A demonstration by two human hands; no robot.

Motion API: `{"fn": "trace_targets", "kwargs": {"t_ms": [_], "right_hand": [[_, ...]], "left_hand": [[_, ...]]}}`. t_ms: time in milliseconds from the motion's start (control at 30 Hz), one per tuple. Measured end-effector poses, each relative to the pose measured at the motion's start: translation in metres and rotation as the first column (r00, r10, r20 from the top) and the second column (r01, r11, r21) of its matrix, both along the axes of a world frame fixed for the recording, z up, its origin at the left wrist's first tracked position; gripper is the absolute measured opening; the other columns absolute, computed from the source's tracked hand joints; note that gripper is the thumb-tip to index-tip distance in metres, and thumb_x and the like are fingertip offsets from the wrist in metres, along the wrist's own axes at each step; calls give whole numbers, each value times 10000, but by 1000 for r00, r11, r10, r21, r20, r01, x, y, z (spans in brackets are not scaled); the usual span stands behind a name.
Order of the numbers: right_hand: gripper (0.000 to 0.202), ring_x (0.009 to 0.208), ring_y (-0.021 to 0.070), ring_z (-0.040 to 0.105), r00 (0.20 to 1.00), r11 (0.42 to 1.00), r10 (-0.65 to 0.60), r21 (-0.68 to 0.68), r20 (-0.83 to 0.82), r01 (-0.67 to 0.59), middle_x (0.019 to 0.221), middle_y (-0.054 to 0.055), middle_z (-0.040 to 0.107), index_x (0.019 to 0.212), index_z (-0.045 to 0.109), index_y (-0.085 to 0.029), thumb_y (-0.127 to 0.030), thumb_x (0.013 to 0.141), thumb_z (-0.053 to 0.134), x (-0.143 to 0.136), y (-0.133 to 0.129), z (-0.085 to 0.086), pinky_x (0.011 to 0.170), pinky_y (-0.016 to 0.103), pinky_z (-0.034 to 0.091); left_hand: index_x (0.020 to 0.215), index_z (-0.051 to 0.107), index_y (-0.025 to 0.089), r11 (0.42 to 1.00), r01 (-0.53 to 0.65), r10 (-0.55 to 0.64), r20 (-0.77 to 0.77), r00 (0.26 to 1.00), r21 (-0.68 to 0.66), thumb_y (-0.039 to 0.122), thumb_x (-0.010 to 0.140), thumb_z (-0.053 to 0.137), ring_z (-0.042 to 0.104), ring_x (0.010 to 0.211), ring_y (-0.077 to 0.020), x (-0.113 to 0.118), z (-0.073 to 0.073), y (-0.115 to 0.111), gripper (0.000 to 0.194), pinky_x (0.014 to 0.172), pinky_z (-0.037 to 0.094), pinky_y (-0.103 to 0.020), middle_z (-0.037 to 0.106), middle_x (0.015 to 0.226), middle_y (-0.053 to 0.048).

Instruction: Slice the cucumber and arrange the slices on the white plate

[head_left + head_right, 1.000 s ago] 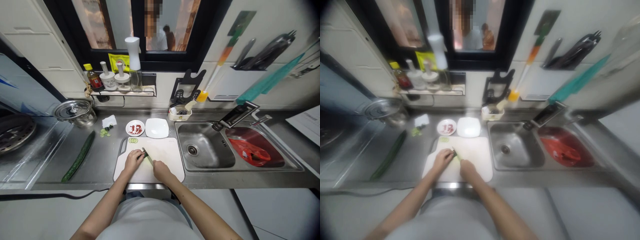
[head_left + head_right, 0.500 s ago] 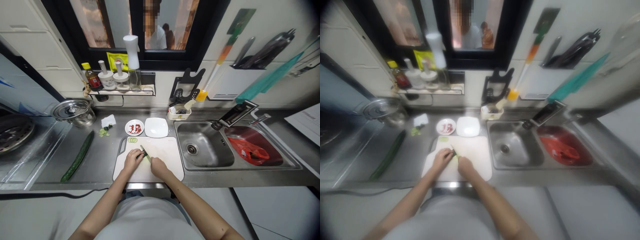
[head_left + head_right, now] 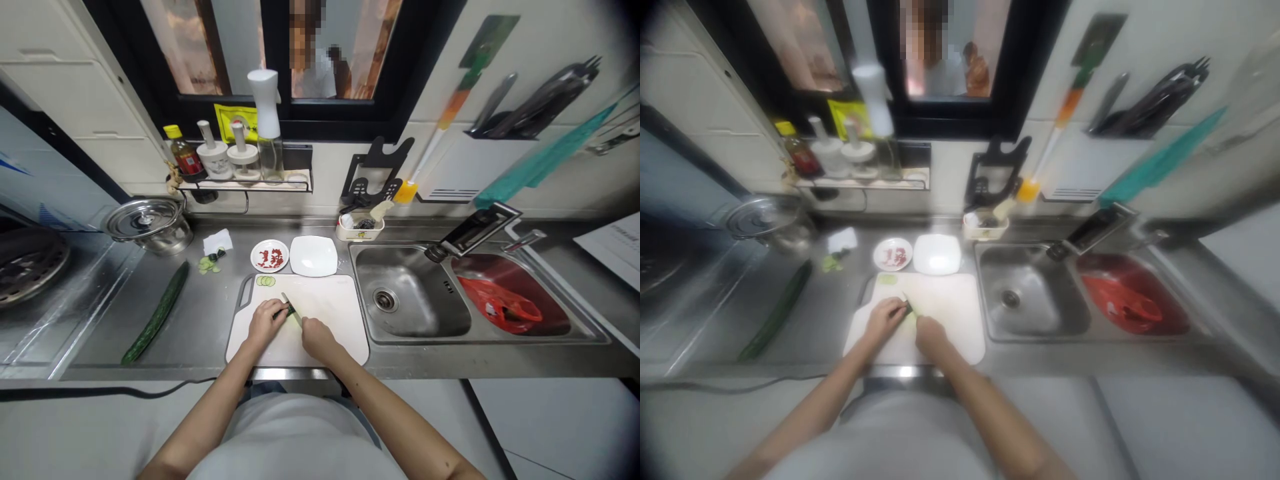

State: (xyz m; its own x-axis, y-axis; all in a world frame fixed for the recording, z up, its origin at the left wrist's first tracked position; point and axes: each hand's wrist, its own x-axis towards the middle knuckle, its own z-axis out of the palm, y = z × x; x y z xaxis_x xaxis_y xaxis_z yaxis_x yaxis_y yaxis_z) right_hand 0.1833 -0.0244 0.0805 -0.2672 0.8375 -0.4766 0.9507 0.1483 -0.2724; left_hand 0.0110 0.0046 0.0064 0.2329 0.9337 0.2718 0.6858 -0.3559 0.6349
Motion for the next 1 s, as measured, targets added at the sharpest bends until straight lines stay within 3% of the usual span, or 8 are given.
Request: {"fn": "trace_targets", "kwargs": {"t_ms": [1000], "right_hand": [[312, 984, 210, 619, 1000, 1000, -12, 13, 5, 12, 1003, 151, 657, 1127, 573, -115, -76, 891, 372, 0, -2, -15, 811, 298, 439]], "left_hand": [[919, 698, 233, 1000, -4, 4, 16, 1000, -12, 285, 884, 544, 616, 896, -183, 0, -2, 1, 166, 817, 486, -328, 692, 940, -48]]}}
